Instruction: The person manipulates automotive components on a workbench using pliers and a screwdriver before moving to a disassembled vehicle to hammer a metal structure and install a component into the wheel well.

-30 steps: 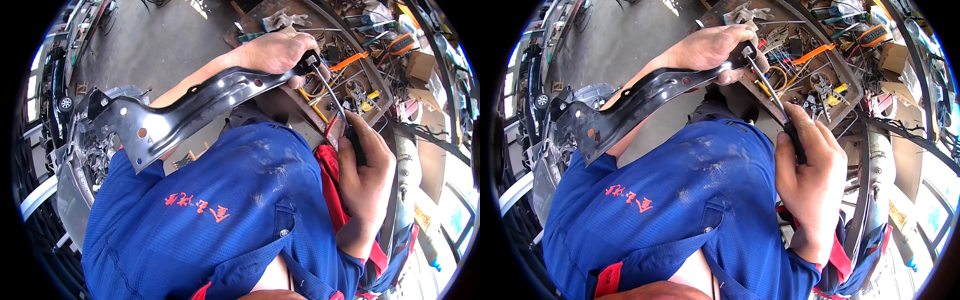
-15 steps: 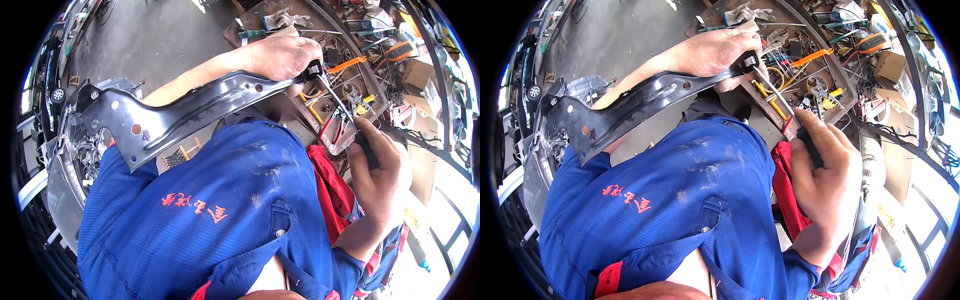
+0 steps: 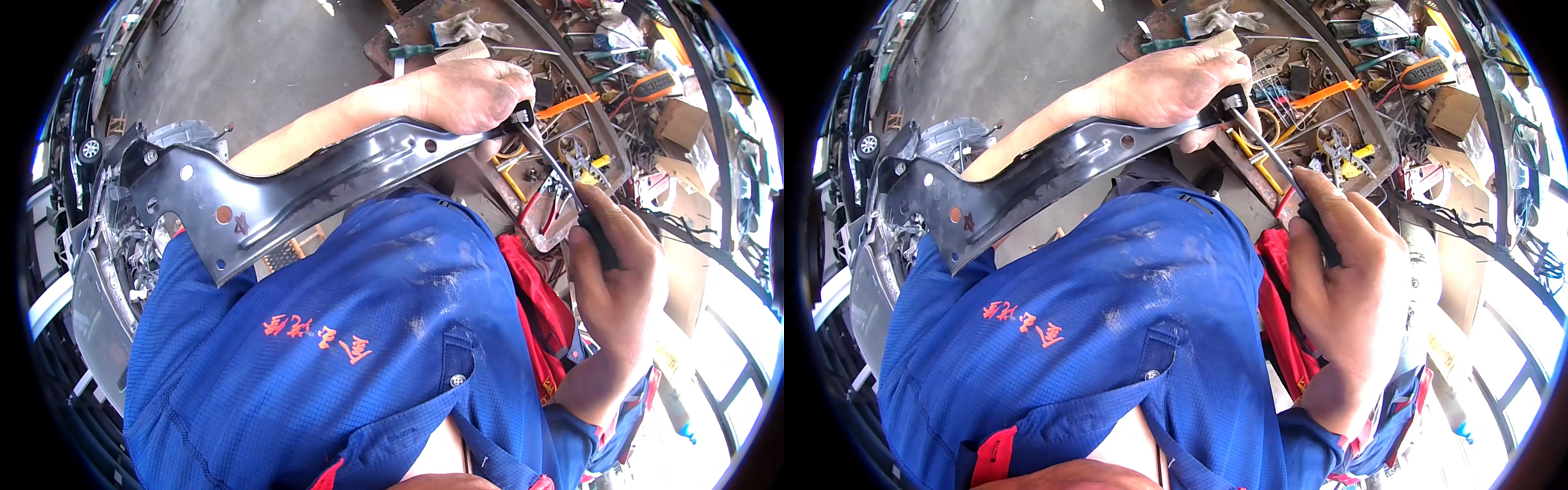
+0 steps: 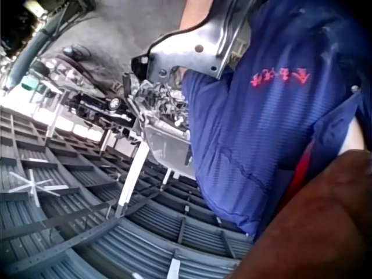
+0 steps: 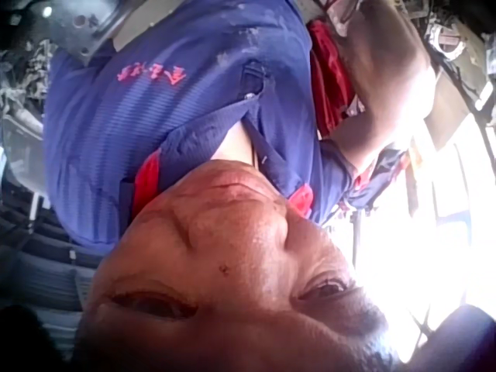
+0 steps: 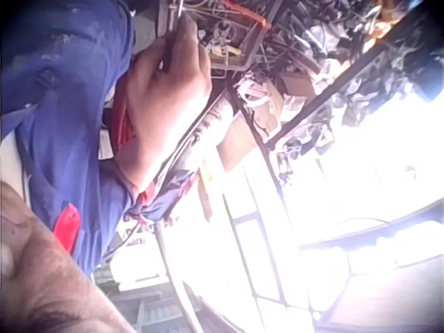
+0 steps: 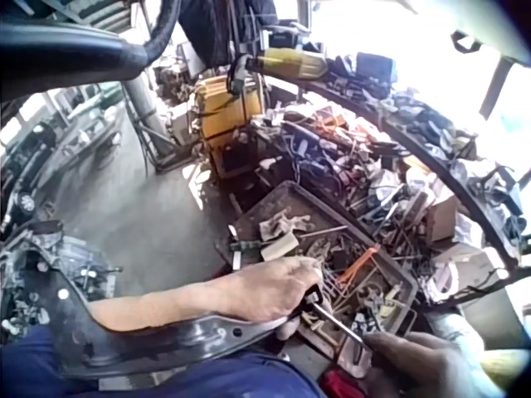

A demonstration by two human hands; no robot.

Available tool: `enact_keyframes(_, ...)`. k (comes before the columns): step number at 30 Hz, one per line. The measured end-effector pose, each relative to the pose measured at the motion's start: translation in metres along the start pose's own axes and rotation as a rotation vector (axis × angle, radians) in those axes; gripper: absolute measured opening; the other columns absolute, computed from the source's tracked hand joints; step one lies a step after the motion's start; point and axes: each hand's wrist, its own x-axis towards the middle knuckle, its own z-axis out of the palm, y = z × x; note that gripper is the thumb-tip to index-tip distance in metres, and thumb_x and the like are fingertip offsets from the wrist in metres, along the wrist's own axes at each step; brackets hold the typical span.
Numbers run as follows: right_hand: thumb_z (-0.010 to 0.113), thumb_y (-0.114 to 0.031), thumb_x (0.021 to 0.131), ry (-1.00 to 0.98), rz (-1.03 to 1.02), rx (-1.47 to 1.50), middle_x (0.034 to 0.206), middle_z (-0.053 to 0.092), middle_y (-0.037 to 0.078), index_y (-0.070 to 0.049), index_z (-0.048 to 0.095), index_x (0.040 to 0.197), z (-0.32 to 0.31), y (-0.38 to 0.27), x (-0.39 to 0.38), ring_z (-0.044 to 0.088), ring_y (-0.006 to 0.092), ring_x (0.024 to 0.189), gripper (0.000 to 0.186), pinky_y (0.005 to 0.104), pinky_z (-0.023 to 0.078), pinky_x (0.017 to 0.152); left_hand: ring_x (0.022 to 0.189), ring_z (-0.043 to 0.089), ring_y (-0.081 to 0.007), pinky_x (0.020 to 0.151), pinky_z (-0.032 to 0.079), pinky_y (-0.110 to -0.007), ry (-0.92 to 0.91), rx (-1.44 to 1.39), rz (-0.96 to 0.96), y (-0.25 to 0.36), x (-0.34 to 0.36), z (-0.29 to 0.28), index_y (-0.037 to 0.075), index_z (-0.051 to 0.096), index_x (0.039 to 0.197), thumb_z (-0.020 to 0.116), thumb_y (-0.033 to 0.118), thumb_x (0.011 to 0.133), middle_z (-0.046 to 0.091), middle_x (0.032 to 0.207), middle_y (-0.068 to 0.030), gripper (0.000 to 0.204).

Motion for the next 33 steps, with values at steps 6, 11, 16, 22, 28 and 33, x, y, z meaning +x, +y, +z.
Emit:
enact_keyframes(6,0.067,-0.001,0.091,0.046,-0.034,-0.042,0.081,0.061,0.017,-0.001,0.067,0.132,0.023,-0.002,-0.002,0.062,0.0302,0.069,0.04,0.0393,0.05,0.066,0.101,0.067,-0.0385,0.088,0.054,-0.046,-0.041,0.0,-0.119,0.001,0.009,-0.009,0.0,0.063,0.095,0.061,0.017,0.088,0.068,0.1,-0.017,0.018)
enact_keyframes(11,0.062,-0.008,0.1,0.006,-0.196,-0.008,0.088,0.066,0.014,-0.001,0.056,0.146,0.03,0.013,-0.001,0.063,0.0252,0.073,0.046,0.0354,0.051,0.068,0.078,0.065,-0.0269,0.075,0.053,-0.039,-0.075,-0.174,-0.276,0.006,0.007,-0.015,-0.001,0.065,0.096,0.061,0.01,0.09,0.063,0.094,-0.0126,0.013)
enact_keyframes(16,0.051,-0.015,0.108,-0.349,0.319,0.718,0.09,0.067,0.005,-0.003,0.045,0.156,0.02,0.017,0.006,0.057,0.0078,0.07,0.05,0.0241,0.048,0.066,0.064,0.064,-0.017,0.066,0.052,-0.033,0.017,-0.527,-0.44,0.007,0.014,-0.014,0.001,0.069,0.1,0.064,0.004,0.087,0.061,0.09,-0.0089,0.014)
enact_keyframes(22,0.056,-0.01,0.103,-0.211,0.034,0.133,0.083,0.068,0.023,-0.001,0.046,0.153,0.038,0.017,0.017,0.07,0.0294,0.07,0.052,0.0411,0.055,0.072,0.086,0.067,-0.0289,0.079,0.054,-0.037,-0.133,-0.15,-0.328,0.0,0.018,-0.014,0.002,0.068,0.101,0.069,0.002,0.081,0.062,0.095,-0.0129,0.02)
enact_keyframes(28,0.056,-0.008,0.102,-0.194,0.001,-0.126,0.103,0.071,0.03,-0.007,0.047,0.154,0.048,0.021,0.021,0.072,0.0432,0.101,0.053,0.0433,0.056,0.088,0.088,0.068,-0.0337,0.085,0.054,-0.04,-0.187,0.083,-0.239,-0.018,0.015,-0.007,0.001,0.065,0.107,0.071,0.005,0.082,0.067,0.1,-0.0141,0.025)
enact_keyframes(33,0.057,-0.008,0.099,-0.193,-0.005,-0.291,0.087,0.069,0.027,-0.01,0.042,0.157,0.057,0.021,0.025,0.071,0.0444,0.082,0.06,0.0508,0.055,0.074,0.071,0.066,-0.0229,0.072,0.056,-0.035,-0.116,-0.214,-0.399,-0.032,0.011,0.004,0.003,0.061,0.108,0.051,0.026,0.101,0.074,0.105,-0.012,0.025)
